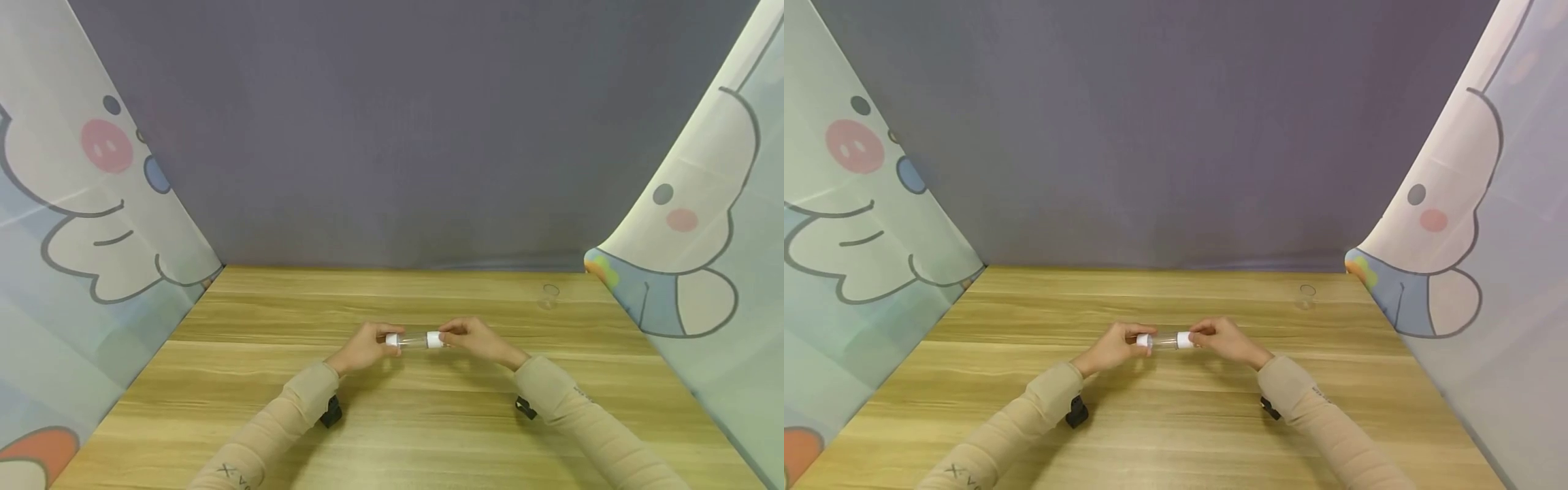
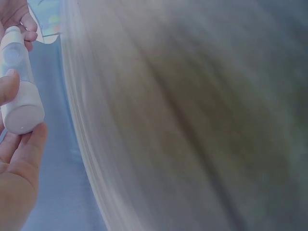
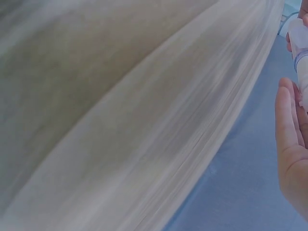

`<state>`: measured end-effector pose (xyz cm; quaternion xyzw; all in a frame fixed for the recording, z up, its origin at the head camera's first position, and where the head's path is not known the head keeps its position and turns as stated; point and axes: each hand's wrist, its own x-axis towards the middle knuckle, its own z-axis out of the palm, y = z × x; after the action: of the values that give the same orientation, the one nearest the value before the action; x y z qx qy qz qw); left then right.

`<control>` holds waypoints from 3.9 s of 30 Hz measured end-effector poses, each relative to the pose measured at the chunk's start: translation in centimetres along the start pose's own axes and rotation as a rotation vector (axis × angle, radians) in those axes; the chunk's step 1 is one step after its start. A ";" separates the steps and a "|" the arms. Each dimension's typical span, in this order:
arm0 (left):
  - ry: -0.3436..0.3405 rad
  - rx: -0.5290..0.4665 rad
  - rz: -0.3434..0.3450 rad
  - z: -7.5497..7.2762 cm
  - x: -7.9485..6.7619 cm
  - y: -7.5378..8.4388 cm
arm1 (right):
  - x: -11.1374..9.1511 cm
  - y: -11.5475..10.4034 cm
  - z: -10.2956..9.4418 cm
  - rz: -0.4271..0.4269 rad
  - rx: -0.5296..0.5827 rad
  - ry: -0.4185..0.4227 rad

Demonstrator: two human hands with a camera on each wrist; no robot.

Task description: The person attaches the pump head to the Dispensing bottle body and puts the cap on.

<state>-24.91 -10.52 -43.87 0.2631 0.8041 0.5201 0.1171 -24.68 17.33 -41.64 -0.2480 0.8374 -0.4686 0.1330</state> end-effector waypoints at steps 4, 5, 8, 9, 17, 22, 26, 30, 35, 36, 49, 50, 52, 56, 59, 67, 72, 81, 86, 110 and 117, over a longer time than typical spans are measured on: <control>-0.001 0.006 0.000 0.0 -0.1 0.0 | -0.1 -0.1 0.0 -0.002 -0.008 0.001; 0.000 0.008 0.001 0.0 -0.1 0.0 | -0.2 -0.1 0.0 -0.004 -0.013 0.005; 0.001 0.006 0.002 0.0 -0.1 0.0 | -0.3 -0.3 0.0 -0.001 -0.032 0.026; 0.001 0.006 0.002 0.0 -0.1 0.0 | -0.3 -0.3 0.0 0.000 -0.037 0.033; 0.011 0.007 -0.006 0.0 -0.1 0.3 | -0.2 -0.3 0.1 -0.009 0.030 0.076; 0.025 0.015 -0.008 0.2 -0.1 0.5 | -0.3 -0.2 0.2 -0.029 0.017 0.086; 0.019 0.026 0.006 0.3 -0.1 0.8 | -0.5 -0.2 0.0 -0.033 0.004 0.096; 0.004 0.005 0.005 0.4 -0.2 0.9 | -0.6 -0.2 0.0 -0.033 0.008 0.096; -0.004 -0.015 -0.008 0.4 -0.2 0.6 | -0.6 0.2 0.0 -0.041 0.018 0.086; -0.005 -0.015 -0.009 0.3 -0.1 0.5 | -0.6 0.3 0.0 -0.044 0.018 0.084; 0.003 -0.019 -0.006 0.1 0.2 0.5 | -0.6 0.1 -0.1 -0.054 0.009 0.074; 0.002 -0.019 -0.008 0.1 0.2 0.5 | -0.6 0.1 -0.1 -0.049 0.007 0.075; 0.003 -0.017 -0.007 0.1 0.2 0.4 | -0.6 -0.1 0.0 -0.042 0.005 0.075; 0.006 -0.013 -0.001 0.1 0.2 0.3 | -0.6 -0.2 0.1 -0.039 0.003 0.079; 0.008 -0.014 -0.002 0.1 0.2 0.3 | -0.5 -0.2 0.1 -0.040 0.003 0.083; 0.011 -0.008 -0.009 0.0 0.2 0.1 | -0.2 0.4 0.2 -0.039 -0.012 0.083; 0.014 -0.005 -0.009 -0.1 0.3 0.0 | -0.1 0.3 0.2 -0.021 -0.022 0.088; 0.020 0.008 0.005 -0.2 0.2 0.3 | -0.1 -0.1 0.1 0.012 -0.048 0.096; 0.025 0.015 0.008 -0.1 0.1 0.4 | -0.1 -0.1 0.1 0.039 -0.051 0.091; 0.028 0.018 -0.010 -0.5 -0.8 0.5 | 0.4 -0.1 0.4 -0.016 0.059 0.016; 0.036 0.017 -0.026 -0.5 -1.0 0.8 | 0.5 -0.1 0.5 -0.025 0.067 0.005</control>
<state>-24.00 -11.17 -43.01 0.2443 0.8138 0.5162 0.1073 -24.86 16.64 -41.79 -0.2527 0.8184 -0.4986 0.1332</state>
